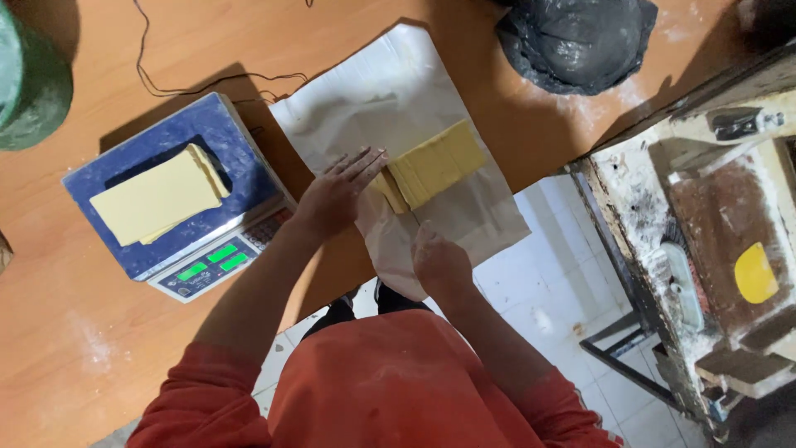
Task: The person is cutting a large block of butter into slices and weighing them on a scale.
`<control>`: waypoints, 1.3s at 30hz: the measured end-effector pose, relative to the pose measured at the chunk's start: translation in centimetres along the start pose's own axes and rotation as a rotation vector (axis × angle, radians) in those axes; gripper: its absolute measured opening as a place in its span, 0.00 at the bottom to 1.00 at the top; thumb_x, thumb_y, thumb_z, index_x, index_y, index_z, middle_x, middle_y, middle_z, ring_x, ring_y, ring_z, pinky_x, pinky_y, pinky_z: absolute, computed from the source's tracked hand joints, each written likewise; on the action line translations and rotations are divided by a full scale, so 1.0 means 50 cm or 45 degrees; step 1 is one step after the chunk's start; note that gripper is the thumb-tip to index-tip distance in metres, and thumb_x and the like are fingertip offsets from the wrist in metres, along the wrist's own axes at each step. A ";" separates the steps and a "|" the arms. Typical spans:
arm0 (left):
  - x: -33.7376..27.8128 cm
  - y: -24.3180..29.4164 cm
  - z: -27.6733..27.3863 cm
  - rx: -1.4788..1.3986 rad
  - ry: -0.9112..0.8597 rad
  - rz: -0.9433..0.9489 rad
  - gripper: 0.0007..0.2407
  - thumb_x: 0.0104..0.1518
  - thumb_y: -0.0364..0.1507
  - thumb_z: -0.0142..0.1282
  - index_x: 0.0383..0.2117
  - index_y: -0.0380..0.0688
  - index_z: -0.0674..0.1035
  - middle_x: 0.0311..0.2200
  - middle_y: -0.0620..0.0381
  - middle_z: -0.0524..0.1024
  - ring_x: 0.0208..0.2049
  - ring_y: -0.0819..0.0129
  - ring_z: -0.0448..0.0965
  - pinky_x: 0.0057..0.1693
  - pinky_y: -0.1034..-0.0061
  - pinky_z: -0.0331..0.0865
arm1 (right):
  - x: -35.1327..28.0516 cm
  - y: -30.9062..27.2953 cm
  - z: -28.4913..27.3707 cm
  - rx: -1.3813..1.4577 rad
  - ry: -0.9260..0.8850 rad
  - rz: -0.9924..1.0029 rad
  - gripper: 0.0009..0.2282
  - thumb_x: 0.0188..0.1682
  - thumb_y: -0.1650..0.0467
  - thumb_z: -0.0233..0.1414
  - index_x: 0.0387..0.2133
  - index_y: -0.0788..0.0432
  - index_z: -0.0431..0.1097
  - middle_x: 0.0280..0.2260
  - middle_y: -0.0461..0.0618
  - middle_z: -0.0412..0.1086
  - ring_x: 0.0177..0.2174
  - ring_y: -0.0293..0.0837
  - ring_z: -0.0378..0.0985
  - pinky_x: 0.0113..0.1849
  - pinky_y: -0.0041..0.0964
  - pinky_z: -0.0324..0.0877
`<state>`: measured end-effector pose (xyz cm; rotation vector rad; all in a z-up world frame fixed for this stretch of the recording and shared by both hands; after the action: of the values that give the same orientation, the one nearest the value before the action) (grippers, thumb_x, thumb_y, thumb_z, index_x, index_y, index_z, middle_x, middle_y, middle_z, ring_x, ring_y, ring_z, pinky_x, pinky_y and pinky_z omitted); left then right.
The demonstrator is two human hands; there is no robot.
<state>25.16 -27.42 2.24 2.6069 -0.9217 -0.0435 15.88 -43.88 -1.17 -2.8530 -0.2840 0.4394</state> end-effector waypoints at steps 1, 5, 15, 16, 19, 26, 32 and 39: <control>0.005 -0.009 0.002 -0.007 -0.003 0.008 0.33 0.48 0.19 0.49 0.68 0.38 0.61 0.70 0.53 0.59 0.71 0.59 0.58 0.73 0.65 0.51 | 0.006 0.006 0.012 -0.001 -0.002 0.011 0.17 0.55 0.66 0.46 0.47 0.72 0.64 0.25 0.62 0.75 0.24 0.58 0.81 0.25 0.49 0.76; 0.010 -0.029 0.005 -0.065 -0.141 0.028 0.37 0.46 0.19 0.51 0.70 0.43 0.58 0.71 0.55 0.57 0.71 0.60 0.56 0.71 0.65 0.52 | 0.015 0.008 0.047 -0.124 0.061 -0.014 0.15 0.54 0.67 0.47 0.45 0.70 0.65 0.25 0.60 0.75 0.24 0.56 0.81 0.24 0.45 0.75; 0.004 -0.137 0.198 -0.025 -0.304 0.050 0.30 0.61 0.26 0.49 0.72 0.56 0.57 0.73 0.63 0.56 0.72 0.62 0.56 0.69 0.58 0.57 | 0.047 0.049 0.182 -0.122 0.008 0.043 0.13 0.53 0.67 0.49 0.45 0.67 0.67 0.27 0.59 0.75 0.23 0.55 0.80 0.25 0.46 0.75; -0.001 -0.133 0.206 -0.033 -0.314 0.054 0.30 0.61 0.26 0.49 0.72 0.56 0.57 0.73 0.63 0.56 0.72 0.62 0.56 0.69 0.58 0.57 | 0.046 0.043 0.182 -0.119 -0.001 0.051 0.13 0.53 0.67 0.49 0.45 0.67 0.67 0.27 0.59 0.75 0.23 0.55 0.80 0.25 0.46 0.75; -0.004 -0.148 0.234 0.067 -0.371 -0.006 0.32 0.58 0.26 0.49 0.72 0.58 0.55 0.72 0.64 0.52 0.71 0.61 0.55 0.68 0.53 0.56 | 0.060 0.039 0.168 -0.073 0.100 0.043 0.17 0.49 0.69 0.50 0.50 0.67 0.68 0.26 0.61 0.75 0.21 0.56 0.79 0.23 0.47 0.74; -0.006 -0.140 0.263 0.078 -0.520 -0.041 0.39 0.52 0.26 0.54 0.73 0.57 0.50 0.74 0.65 0.47 0.73 0.63 0.50 0.71 0.48 0.47 | 0.031 0.075 0.306 -0.086 -0.064 0.091 0.09 0.51 0.68 0.51 0.38 0.62 0.70 0.26 0.59 0.76 0.25 0.56 0.80 0.27 0.48 0.75; 0.016 -0.141 0.251 0.108 -0.706 -0.141 0.40 0.51 0.25 0.54 0.72 0.62 0.48 0.73 0.70 0.46 0.73 0.67 0.47 0.72 0.44 0.39 | 0.057 0.119 0.400 -0.107 -0.093 0.069 0.07 0.51 0.68 0.51 0.31 0.59 0.72 0.25 0.58 0.76 0.27 0.56 0.81 0.30 0.49 0.75; 0.091 -0.100 0.123 -0.073 -0.281 -0.098 0.35 0.51 0.19 0.49 0.72 0.47 0.60 0.71 0.55 0.58 0.69 0.58 0.58 0.72 0.61 0.47 | 0.088 0.121 0.330 -0.103 0.028 0.052 0.06 0.47 0.69 0.51 0.26 0.59 0.74 0.25 0.58 0.76 0.26 0.56 0.80 0.29 0.49 0.74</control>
<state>30.80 -28.68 -4.83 2.6203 -0.8769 -0.3791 15.70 -45.24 -19.24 -2.9457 -0.2450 0.4133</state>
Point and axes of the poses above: each hand's wrist, its own x-axis towards the middle knuckle, its own z-axis out of the palm, y = z × x, the point moved 9 cm from there along x, towards the middle knuckle
